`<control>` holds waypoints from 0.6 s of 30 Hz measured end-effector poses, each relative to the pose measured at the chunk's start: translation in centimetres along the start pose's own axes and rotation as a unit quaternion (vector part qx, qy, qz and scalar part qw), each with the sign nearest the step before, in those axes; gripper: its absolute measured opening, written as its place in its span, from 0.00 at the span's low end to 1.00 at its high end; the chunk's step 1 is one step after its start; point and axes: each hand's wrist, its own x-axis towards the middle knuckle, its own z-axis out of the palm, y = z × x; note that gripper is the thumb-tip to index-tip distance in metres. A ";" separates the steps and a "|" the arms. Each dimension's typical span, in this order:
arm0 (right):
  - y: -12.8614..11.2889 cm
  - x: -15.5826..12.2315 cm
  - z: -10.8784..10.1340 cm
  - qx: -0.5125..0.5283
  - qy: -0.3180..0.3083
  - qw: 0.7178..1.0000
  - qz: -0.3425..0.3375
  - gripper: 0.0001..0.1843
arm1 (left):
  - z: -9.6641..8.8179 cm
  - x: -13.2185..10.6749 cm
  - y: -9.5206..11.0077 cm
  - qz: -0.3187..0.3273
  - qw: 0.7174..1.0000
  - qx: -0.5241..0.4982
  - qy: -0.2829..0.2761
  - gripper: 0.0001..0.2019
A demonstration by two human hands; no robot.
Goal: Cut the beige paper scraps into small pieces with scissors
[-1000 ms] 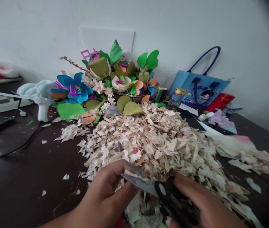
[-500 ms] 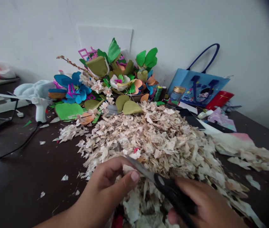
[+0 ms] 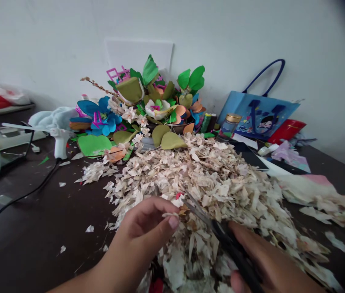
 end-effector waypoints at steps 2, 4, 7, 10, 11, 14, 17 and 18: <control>0.7 -0.3 0.2 -0.007 -0.005 1.000 -0.008 0.26 | 0.0 0.1 0.0 -0.007 0.999 -0.031 -0.002 0.09; 1.6 -0.9 0.8 -0.026 0.012 1.000 -0.009 0.33 | -0.1 0.1 -0.1 -0.005 0.999 -0.046 -0.006 0.09; 2.8 -1.7 2.0 -0.065 0.055 0.996 0.007 0.39 | -0.2 0.1 -0.3 -0.004 0.999 -0.037 -0.011 0.08; 2.6 -1.8 2.5 -0.077 0.048 0.995 0.031 0.37 | -0.3 0.2 -0.6 0.003 0.999 -0.042 -0.012 0.07; 2.3 -1.6 2.3 -0.070 0.032 0.996 0.035 0.35 | -0.3 0.2 -0.7 0.006 0.999 -0.048 -0.013 0.06; 0.8 -0.8 1.6 -0.055 0.011 0.998 0.031 0.29 | -0.2 0.2 -0.9 0.003 0.997 -0.070 -0.016 0.06; -0.2 -0.1 1.0 -0.054 0.014 0.998 0.012 0.23 | 0.0 0.2 -1.1 0.007 0.995 -0.096 -0.008 0.09; -0.4 0.0 0.9 -0.053 0.017 0.998 0.008 0.22 | 0.1 0.2 -1.1 0.013 0.994 -0.104 -0.006 0.10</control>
